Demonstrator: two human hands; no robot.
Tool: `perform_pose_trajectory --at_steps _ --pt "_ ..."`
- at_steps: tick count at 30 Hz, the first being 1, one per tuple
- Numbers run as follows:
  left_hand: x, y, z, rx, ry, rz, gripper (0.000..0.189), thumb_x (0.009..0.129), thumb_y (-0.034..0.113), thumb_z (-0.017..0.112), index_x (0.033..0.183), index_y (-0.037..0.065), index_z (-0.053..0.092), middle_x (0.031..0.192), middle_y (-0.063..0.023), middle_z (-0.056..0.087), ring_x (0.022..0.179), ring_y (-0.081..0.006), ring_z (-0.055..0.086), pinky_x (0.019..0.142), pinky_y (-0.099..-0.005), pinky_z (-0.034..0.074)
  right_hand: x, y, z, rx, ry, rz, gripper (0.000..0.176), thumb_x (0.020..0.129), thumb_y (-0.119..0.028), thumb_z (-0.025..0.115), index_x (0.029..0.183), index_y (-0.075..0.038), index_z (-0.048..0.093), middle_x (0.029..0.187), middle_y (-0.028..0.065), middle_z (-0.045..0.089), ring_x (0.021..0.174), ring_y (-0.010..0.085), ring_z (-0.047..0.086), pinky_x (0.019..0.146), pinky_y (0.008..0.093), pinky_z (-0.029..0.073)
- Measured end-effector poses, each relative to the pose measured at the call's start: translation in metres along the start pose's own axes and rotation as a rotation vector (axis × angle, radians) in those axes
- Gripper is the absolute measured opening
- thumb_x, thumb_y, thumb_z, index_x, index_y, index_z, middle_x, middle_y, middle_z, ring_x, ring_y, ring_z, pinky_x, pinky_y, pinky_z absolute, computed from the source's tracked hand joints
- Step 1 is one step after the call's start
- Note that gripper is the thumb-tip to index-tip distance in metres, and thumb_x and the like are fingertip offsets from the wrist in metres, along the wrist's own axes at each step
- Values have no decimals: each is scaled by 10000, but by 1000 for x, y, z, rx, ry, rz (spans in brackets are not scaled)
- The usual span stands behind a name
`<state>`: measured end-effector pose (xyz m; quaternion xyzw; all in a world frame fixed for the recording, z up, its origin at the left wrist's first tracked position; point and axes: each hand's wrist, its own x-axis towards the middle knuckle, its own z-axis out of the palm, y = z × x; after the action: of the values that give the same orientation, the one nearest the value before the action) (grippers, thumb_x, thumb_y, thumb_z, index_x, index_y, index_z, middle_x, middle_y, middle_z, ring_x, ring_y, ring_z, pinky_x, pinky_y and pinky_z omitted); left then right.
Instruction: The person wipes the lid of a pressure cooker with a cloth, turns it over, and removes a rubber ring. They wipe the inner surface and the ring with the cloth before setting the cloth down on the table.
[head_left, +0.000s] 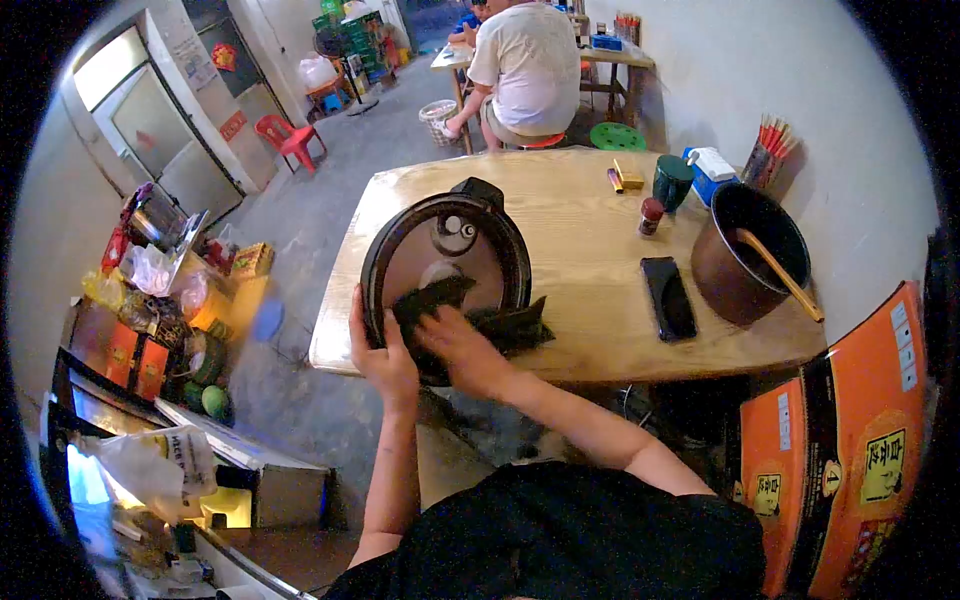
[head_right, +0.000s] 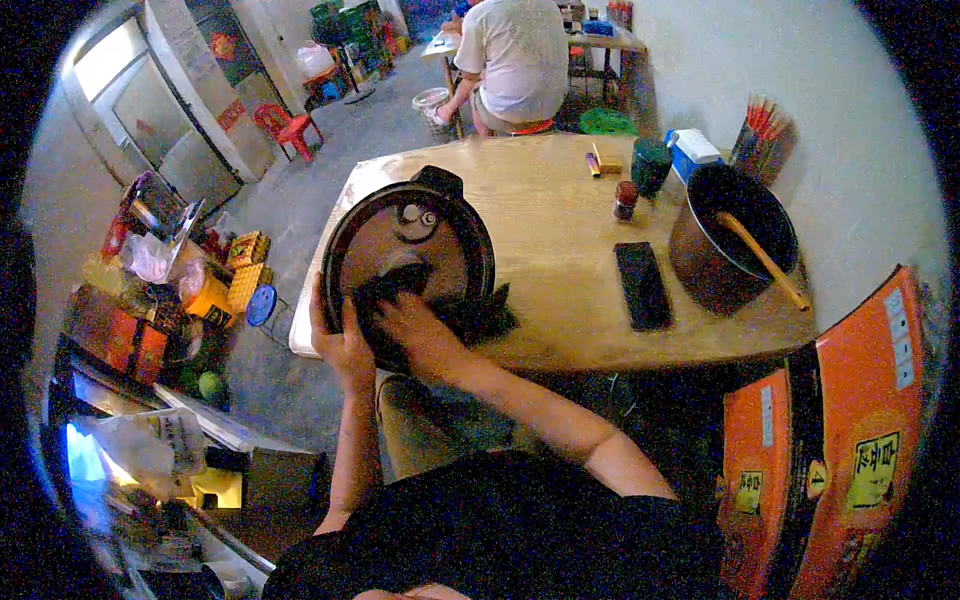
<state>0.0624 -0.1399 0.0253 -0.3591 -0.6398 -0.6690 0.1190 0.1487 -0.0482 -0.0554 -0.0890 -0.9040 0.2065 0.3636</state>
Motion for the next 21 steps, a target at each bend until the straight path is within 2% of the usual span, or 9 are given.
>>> perform_pose_trajectory --at_steps 1,2,7,10,12,13,15,17,21 --pt "0 0 -1 -15 -5 -21 422 948 17 542 1357 -62 478 1351 -174 546 1236 -250 527 1053 -355 400 6 -13 -7 61 -73 -132 626 750 46 555 1366 -39 486 1415 221 462 1331 431 402 1158 487 289" --pt "0 1 -3 -26 -4 -41 424 947 18 544 1359 -59 478 1349 -173 547 1238 -250 525 1054 -354 398 7 -17 -20 55 -104 -103 542 845 -79 500 1386 -79 482 1442 176 459 1349 386 405 1162 467 292" --pt "-6 -6 -7 -31 10 -28 443 939 12 549 1371 -48 468 1361 -168 535 1242 -248 520 1054 -350 396 -22 17 -41 -65 -251 -130 559 804 -66 562 1359 -100 507 1400 124 511 1296 323 483 1078 425 418" --pt "-8 -8 -6 -40 16 9 444 943 13 544 1376 -46 462 1366 -163 530 1240 -247 518 1054 -352 395 -11 28 -67 -19 -310 159 548 784 -32 557 1331 -46 512 1330 187 552 1234 362 526 1041 433 448" --pt "-6 5 -4 -45 -20 -9 439 943 14 545 1371 -45 469 1353 -169 538 1231 -253 523 1049 -359 401 5 39 -77 -60 -200 481 524 777 3 526 1301 10 520 1270 258 569 1191 416 540 1020 438 457" --pt "-6 7 -3 -50 -15 1 439 943 14 545 1371 -45 469 1353 -169 538 1231 -253 523 1049 -359 401 6 36 -77 -63 -192 472 524 777 3 526 1301 10 520 1270 258 569 1191 416 540 1020 438 457" --pt "-7 9 -3 30 -9 26 428 941 4 542 1361 -50 479 1345 -174 541 1229 -257 524 1046 -364 405 5 15 -68 -3 193 137 482 759 23 517 1239 49 544 1200 295 585 1135 447 552 1001 462 455" --pt "-7 13 0 -11 -14 26 425 940 0 544 1357 -52 483 1344 -177 541 1230 -259 524 1046 -365 405 5 -6 -38 187 212 -101 508 698 87 541 1201 19 570 1134 237 585 1073 432 559 935 453 477" --pt "-6 4 -1 -13 5 11 421 938 -1 546 1351 -58 487 1338 -177 548 1223 -261 530 1043 -364 408 1 -16 -38 62 117 -26 552 677 73 576 1219 -27 580 1098 206 555 1053 403 548 901 441 490"
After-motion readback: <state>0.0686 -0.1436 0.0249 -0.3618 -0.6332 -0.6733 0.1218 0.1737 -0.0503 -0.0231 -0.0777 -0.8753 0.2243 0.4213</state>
